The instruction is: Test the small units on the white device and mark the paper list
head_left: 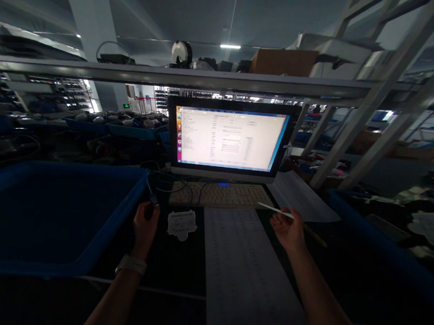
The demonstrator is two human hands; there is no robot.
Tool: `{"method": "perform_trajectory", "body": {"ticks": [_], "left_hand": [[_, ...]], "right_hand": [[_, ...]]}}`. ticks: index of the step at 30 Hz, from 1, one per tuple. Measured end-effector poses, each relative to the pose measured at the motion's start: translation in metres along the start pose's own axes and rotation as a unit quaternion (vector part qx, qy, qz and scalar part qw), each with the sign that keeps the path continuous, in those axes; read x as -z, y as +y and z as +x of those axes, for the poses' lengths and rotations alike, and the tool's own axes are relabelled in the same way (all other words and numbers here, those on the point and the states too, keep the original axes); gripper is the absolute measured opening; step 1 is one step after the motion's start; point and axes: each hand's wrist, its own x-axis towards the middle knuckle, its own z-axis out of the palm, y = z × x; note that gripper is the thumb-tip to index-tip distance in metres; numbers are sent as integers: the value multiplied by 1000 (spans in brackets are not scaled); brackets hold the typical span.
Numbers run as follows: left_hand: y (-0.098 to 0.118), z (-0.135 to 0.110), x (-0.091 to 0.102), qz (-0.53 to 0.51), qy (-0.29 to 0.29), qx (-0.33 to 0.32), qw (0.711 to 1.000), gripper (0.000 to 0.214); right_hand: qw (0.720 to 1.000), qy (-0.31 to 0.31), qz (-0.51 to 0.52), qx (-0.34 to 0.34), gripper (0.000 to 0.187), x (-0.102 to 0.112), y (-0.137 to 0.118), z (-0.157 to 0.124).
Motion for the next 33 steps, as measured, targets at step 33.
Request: {"method": "perform_trajectory", "body": {"ticks": [33], "left_hand": [[-2, -5, -7, -83, -14, 29, 996, 27]], "right_hand": [[969, -82, -232, -27, 33, -68, 39, -6]]}}
